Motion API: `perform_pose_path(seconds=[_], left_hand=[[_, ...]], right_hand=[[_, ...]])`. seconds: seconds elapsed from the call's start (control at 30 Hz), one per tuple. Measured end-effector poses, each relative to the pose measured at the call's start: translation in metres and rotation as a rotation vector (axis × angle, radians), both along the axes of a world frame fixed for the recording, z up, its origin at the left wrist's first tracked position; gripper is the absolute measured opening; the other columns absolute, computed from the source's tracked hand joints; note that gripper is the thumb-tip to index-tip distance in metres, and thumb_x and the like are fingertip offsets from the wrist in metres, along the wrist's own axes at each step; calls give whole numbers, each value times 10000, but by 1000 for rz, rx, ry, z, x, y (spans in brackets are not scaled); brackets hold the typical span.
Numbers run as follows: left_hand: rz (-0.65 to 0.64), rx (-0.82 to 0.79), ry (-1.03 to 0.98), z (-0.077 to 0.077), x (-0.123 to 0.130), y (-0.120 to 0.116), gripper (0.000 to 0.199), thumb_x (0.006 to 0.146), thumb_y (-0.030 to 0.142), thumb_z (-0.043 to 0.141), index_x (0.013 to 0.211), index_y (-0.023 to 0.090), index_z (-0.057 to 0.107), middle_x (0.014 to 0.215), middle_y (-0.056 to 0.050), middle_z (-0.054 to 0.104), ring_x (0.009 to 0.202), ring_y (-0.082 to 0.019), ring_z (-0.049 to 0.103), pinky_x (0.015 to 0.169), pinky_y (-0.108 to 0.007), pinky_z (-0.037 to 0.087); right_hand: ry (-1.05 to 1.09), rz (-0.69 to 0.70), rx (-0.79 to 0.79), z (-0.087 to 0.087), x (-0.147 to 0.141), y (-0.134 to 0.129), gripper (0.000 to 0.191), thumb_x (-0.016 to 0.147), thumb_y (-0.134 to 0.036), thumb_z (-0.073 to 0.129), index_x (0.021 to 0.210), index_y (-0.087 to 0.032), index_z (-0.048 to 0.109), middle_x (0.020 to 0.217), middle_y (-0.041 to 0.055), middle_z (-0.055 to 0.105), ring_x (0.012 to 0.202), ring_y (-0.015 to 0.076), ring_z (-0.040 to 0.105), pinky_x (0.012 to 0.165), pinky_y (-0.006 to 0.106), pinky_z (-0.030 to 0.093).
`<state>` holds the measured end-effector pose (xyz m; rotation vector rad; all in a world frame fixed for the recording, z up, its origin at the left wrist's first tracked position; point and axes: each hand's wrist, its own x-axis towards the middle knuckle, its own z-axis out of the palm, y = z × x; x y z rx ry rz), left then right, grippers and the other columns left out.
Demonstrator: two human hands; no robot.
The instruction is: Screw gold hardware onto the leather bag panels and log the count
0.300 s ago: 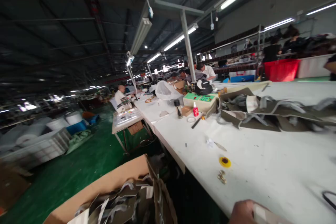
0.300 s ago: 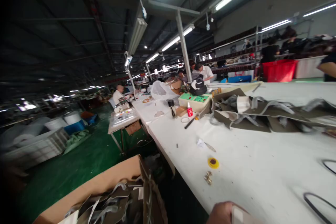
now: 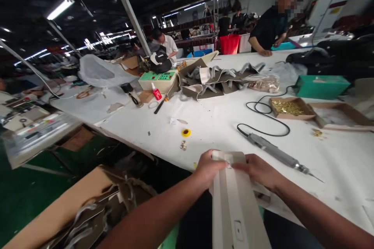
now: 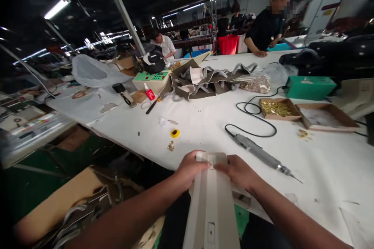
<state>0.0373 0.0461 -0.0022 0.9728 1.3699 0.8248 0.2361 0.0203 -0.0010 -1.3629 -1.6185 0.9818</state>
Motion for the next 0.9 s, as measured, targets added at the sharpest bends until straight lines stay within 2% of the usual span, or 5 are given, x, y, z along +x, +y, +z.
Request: perform_pose_path(seconds=[0.1, 0.17, 0.47, 0.63, 0.9], left_hand=[[2, -13, 49, -5, 4, 4, 355, 612, 105, 805, 951, 149, 710, 829, -31, 745, 775, -199, 694, 672, -277, 531], [12, -21, 82, -5, 6, 4, 341, 621, 101, 800, 945, 147, 706, 835, -37, 745, 767, -198, 694, 669, -277, 533], [-16, -2, 304, -7, 18, 7, 280, 627, 127, 797, 878, 184, 687, 801, -4, 706, 760, -183, 654, 632, -257, 477], [-79, 41, 428, -6, 19, 8, 265, 621, 132, 779, 865, 193, 696, 831, -12, 726, 795, -202, 669, 637, -261, 463], [-182, 137, 531, -8, 16, 9, 257, 705, 193, 777, 954, 193, 713, 946, -45, 763, 917, -235, 704, 768, -299, 534]], right_hand=[[167, 186, -502, -4, 1, 14, 276, 874, -392, 674, 766, -144, 732, 663, 44, 709, 549, 166, 632, 459, 231, 437], [192, 176, -592, -4, 0, 21, 246, 836, -377, 702, 761, -142, 711, 642, 32, 671, 548, 150, 592, 455, 225, 408], [-193, 167, -622, 1, 2, 38, 188, 811, -316, 666, 699, -166, 645, 549, 17, 618, 425, 145, 544, 400, 255, 397], [-273, 130, -603, -7, -1, 39, 163, 813, -330, 682, 814, -168, 679, 637, 35, 688, 467, 173, 614, 400, 256, 442], [-314, 107, -584, -8, -3, 39, 190, 816, -345, 672, 741, -170, 672, 590, 39, 660, 447, 184, 602, 409, 273, 431]])
